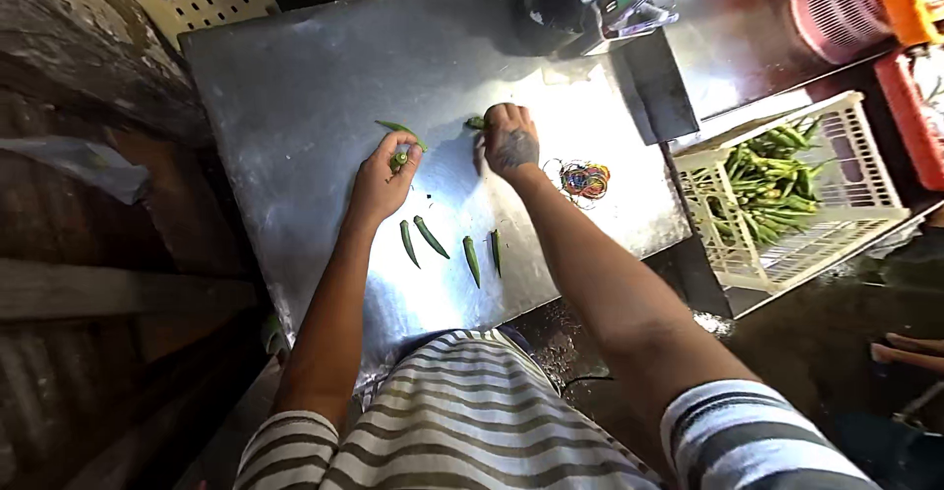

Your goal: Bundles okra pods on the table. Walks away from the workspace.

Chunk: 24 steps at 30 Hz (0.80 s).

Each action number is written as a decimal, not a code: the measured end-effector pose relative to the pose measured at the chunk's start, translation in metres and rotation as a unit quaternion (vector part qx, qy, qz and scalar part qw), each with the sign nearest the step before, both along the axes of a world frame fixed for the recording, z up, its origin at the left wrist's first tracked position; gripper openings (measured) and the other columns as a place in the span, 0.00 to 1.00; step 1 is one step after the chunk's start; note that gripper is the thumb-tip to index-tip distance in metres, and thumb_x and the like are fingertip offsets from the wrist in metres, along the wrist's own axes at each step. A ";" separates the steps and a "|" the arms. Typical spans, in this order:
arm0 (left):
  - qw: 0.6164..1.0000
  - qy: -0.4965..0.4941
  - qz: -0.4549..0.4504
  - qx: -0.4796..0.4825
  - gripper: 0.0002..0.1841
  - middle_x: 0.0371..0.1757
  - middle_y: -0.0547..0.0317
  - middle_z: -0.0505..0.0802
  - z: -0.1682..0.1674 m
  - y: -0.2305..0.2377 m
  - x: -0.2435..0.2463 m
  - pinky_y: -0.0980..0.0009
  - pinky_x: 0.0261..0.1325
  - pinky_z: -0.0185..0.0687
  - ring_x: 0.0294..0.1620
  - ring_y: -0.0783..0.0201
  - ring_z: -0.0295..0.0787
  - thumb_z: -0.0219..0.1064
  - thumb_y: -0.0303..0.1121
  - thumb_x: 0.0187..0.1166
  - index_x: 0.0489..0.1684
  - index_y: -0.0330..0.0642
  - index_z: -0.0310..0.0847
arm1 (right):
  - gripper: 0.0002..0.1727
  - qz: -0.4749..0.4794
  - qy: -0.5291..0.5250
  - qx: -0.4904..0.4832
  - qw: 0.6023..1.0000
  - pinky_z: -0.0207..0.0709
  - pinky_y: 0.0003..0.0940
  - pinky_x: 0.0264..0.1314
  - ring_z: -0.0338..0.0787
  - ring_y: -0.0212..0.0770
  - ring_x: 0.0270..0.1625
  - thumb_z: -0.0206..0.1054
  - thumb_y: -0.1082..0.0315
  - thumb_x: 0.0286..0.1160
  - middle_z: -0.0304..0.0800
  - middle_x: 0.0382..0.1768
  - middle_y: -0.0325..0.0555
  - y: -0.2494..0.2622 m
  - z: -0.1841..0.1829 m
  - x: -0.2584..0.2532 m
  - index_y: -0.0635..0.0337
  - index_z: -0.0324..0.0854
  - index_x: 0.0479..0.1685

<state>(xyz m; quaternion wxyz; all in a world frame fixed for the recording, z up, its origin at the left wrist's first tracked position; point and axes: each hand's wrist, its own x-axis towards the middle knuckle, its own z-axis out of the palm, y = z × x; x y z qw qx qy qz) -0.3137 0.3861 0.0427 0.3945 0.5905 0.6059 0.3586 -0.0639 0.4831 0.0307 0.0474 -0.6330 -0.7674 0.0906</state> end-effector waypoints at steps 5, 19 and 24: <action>0.988 0.148 0.019 -0.032 0.16 0.44 0.48 0.92 -0.013 -0.066 0.016 0.48 0.52 0.87 0.46 0.51 0.91 0.58 0.43 0.90 0.53 0.40 0.86 | 0.15 0.063 -0.062 -0.070 0.994 0.77 0.62 0.70 0.83 0.62 0.72 0.62 0.67 0.81 0.86 0.66 0.59 0.012 0.000 0.003 0.59 0.82 0.63; 0.956 -0.121 0.106 -0.247 0.14 0.42 0.50 0.93 -0.014 -0.115 0.019 0.59 0.44 0.90 0.39 0.58 0.93 0.59 0.36 0.88 0.57 0.32 0.76 | 0.11 -0.044 0.379 -0.243 0.892 0.84 0.43 0.37 0.86 0.42 0.32 0.71 0.68 0.77 0.84 0.33 0.48 -0.155 0.035 -0.050 0.62 0.77 0.51; 0.788 -0.583 0.078 -0.182 0.17 0.52 0.57 0.92 -0.026 -0.140 0.032 0.59 0.56 0.88 0.51 0.60 0.91 0.61 0.40 0.79 0.64 0.49 0.75 | 0.13 -0.004 0.373 -0.135 0.918 0.89 0.43 0.48 0.92 0.43 0.40 0.72 0.67 0.74 0.91 0.39 0.50 -0.202 0.047 -0.072 0.65 0.82 0.52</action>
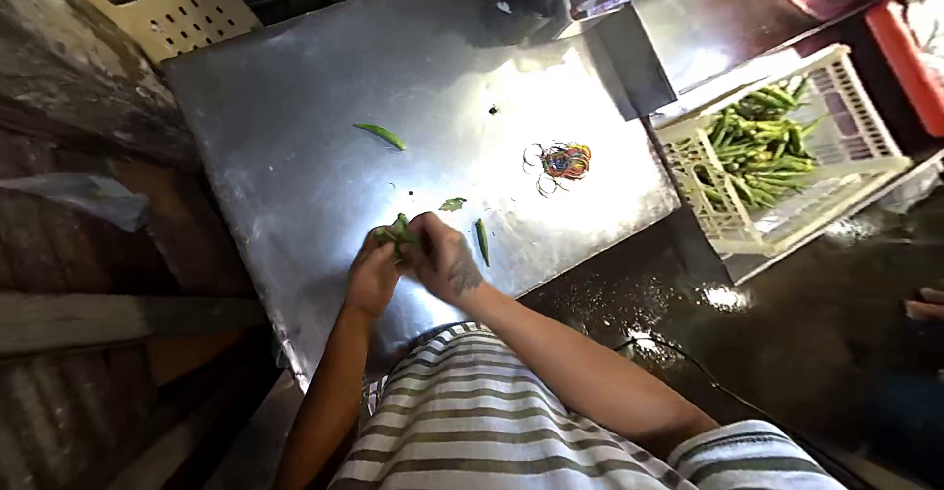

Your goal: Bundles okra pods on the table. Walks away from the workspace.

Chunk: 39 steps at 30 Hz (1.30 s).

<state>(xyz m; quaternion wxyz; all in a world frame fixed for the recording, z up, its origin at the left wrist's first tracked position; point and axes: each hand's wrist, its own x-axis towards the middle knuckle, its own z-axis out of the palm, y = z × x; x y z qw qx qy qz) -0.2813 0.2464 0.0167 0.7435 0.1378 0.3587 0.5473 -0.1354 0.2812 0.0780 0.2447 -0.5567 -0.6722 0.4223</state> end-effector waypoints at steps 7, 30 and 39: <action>0.997 -0.002 0.063 -0.039 0.17 0.42 0.60 0.93 0.001 -0.028 0.027 0.69 0.53 0.90 0.46 0.69 0.92 0.46 0.42 0.94 0.56 0.44 0.80 | 0.16 0.100 -0.021 -0.005 0.995 0.82 0.40 0.69 0.91 0.48 0.60 0.59 0.67 0.82 0.91 0.54 0.57 -0.037 0.006 -0.003 0.66 0.87 0.58; 0.998 0.063 -0.022 -0.006 0.09 0.25 0.57 0.84 0.007 -0.027 0.052 0.67 0.30 0.86 0.22 0.64 0.83 0.71 0.27 0.77 0.48 0.37 0.76 | 0.11 -0.042 0.036 -0.075 0.996 0.78 0.30 0.32 0.83 0.29 0.26 0.63 0.61 0.85 0.87 0.25 0.36 -0.010 0.014 0.068 0.56 0.88 0.42; 0.957 0.217 -0.129 0.143 0.13 0.33 0.57 0.94 0.032 -0.020 0.051 0.67 0.38 0.93 0.30 0.64 0.93 0.72 0.27 0.74 0.53 0.34 0.81 | 0.37 0.137 0.047 0.074 0.987 0.79 0.42 0.74 0.83 0.38 0.72 0.45 0.39 0.89 0.84 0.72 0.46 0.001 0.057 0.071 0.60 0.77 0.76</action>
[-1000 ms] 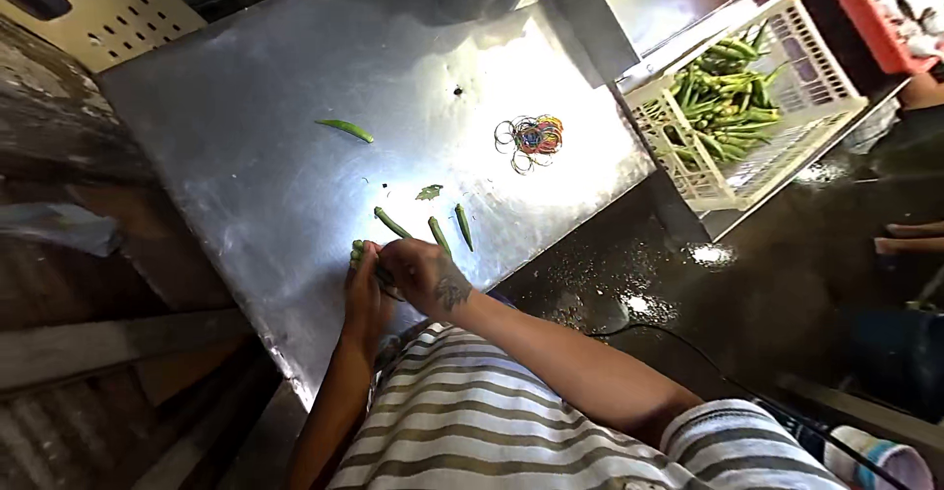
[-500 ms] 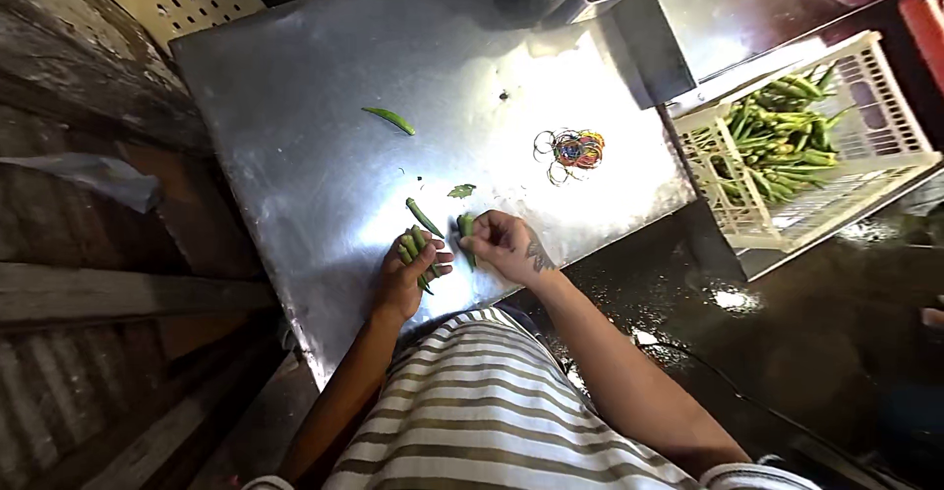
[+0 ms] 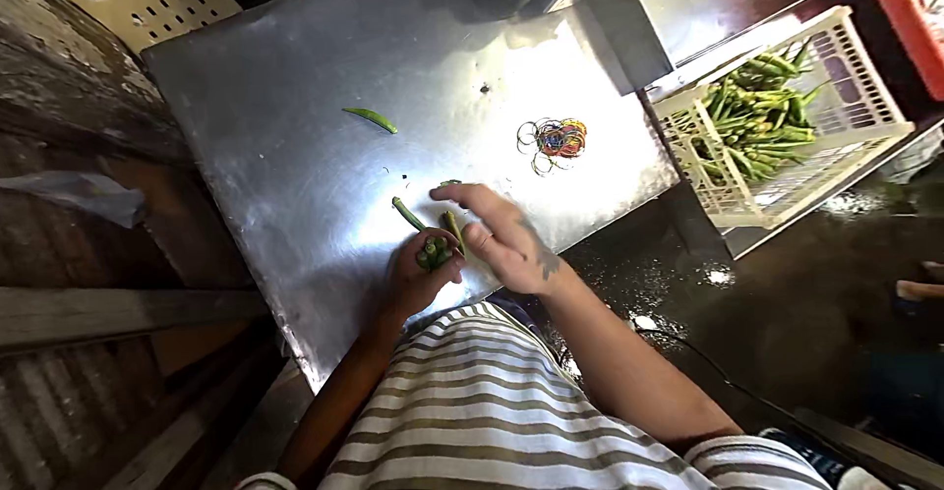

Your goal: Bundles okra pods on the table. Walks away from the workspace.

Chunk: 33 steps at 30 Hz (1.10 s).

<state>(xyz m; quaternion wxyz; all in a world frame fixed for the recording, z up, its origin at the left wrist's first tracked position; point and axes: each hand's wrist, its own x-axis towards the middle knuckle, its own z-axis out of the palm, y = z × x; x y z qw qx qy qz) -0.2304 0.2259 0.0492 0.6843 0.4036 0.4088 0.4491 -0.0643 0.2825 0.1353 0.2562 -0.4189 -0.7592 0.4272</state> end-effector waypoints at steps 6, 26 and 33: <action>0.993 -0.112 -0.031 -0.025 0.05 0.27 0.70 0.89 -0.002 -0.009 0.012 0.76 0.30 0.85 0.23 0.74 0.85 0.66 0.28 0.77 0.45 0.43 0.78 | 0.53 0.096 0.116 -0.153 0.977 0.73 0.41 0.81 0.74 0.43 0.84 0.25 0.24 0.81 0.73 0.84 0.49 -0.019 -0.024 -0.009 0.57 0.69 0.86; 0.970 0.015 -0.209 0.121 0.26 0.56 0.57 0.91 0.008 -0.008 0.030 0.75 0.71 0.79 0.62 0.75 0.85 0.83 0.29 0.60 0.59 0.31 0.83 | 0.25 0.058 -0.100 0.138 0.984 0.85 0.38 0.36 0.90 0.43 0.39 0.55 0.45 0.90 0.86 0.39 0.51 -0.054 -0.048 0.039 0.58 0.85 0.44; 0.955 -0.063 -0.268 -0.112 0.21 0.26 0.60 0.91 0.021 -0.008 0.025 0.76 0.22 0.85 0.18 0.69 0.87 0.75 0.17 0.63 0.55 0.39 0.76 | 0.17 0.005 -0.062 0.187 0.980 0.83 0.33 0.32 0.89 0.39 0.33 0.60 0.57 0.88 0.88 0.31 0.48 -0.056 -0.051 0.040 0.61 0.86 0.37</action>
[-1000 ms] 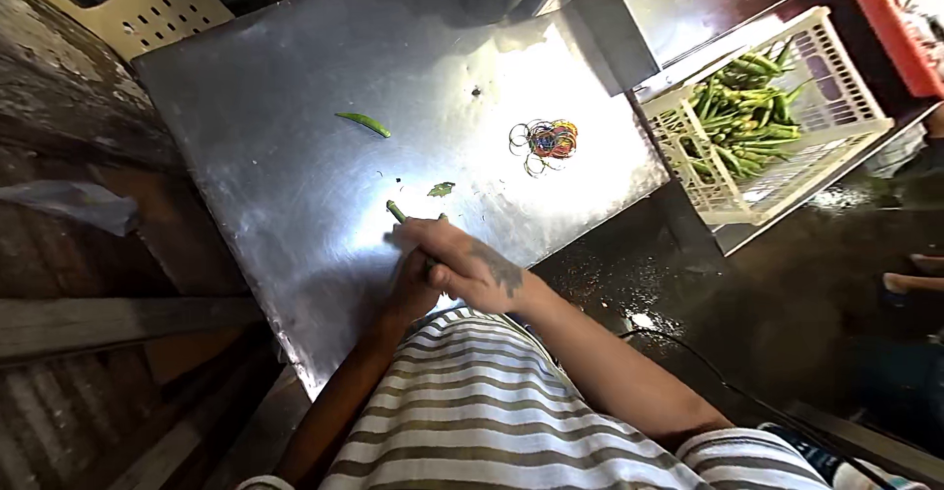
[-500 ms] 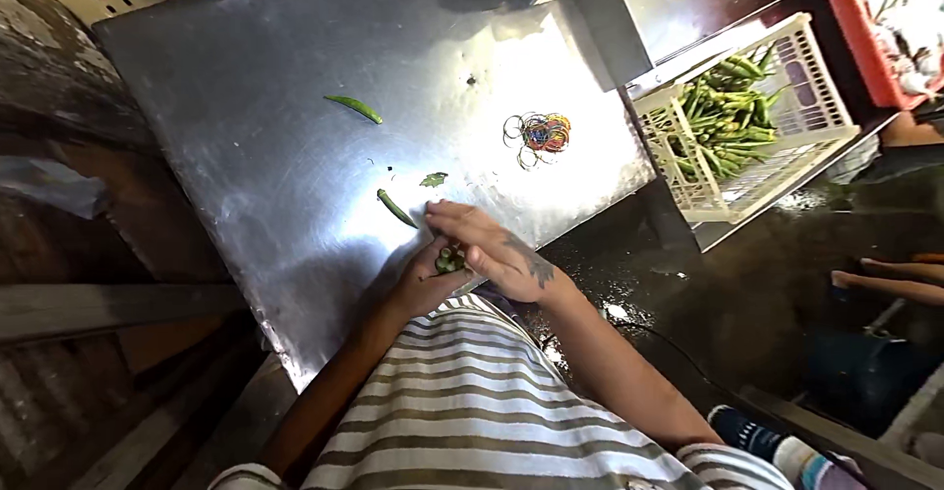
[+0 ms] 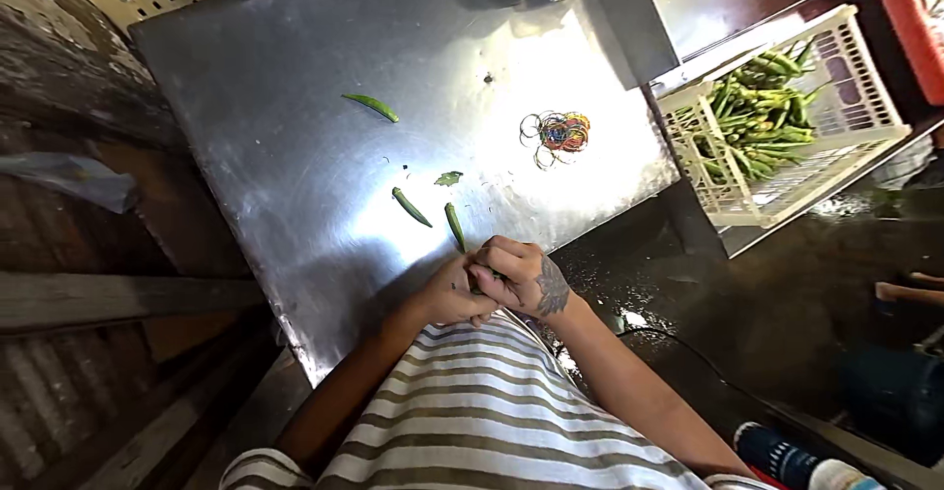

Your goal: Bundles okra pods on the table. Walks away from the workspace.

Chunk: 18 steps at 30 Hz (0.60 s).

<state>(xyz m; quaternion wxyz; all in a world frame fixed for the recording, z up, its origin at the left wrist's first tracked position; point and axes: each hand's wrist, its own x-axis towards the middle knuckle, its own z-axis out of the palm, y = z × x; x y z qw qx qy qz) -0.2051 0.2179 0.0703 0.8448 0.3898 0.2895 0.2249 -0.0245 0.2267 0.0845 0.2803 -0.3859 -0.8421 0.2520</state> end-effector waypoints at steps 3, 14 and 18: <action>0.996 0.079 -0.031 0.009 0.07 0.19 0.65 0.85 0.003 0.003 -0.004 0.80 0.20 0.73 0.15 0.75 0.77 0.74 0.23 0.70 0.39 0.41 0.82 | 0.20 0.006 -0.004 -0.022 1.000 0.81 0.32 0.31 0.87 0.39 0.32 0.59 0.53 0.88 0.86 0.30 0.47 0.002 0.001 -0.002 0.60 0.84 0.35; 0.972 0.218 0.046 0.079 0.11 0.22 0.72 0.82 -0.008 0.006 -0.016 0.75 0.26 0.76 0.19 0.75 0.75 0.75 0.44 0.74 0.35 0.48 0.84 | 0.22 -0.427 -0.182 -0.179 0.868 0.80 0.69 0.60 0.85 0.68 0.62 0.72 0.54 0.75 0.81 0.65 0.69 0.116 -0.055 0.112 0.56 0.85 0.64; 0.977 0.193 0.080 0.039 0.10 0.17 0.70 0.78 -0.007 0.013 -0.020 0.75 0.18 0.67 0.12 0.73 0.68 0.75 0.41 0.76 0.31 0.49 0.81 | 0.11 -0.440 -0.225 -0.093 0.865 0.83 0.62 0.53 0.89 0.61 0.57 0.67 0.62 0.81 0.86 0.56 0.61 0.111 -0.077 0.102 0.60 0.89 0.44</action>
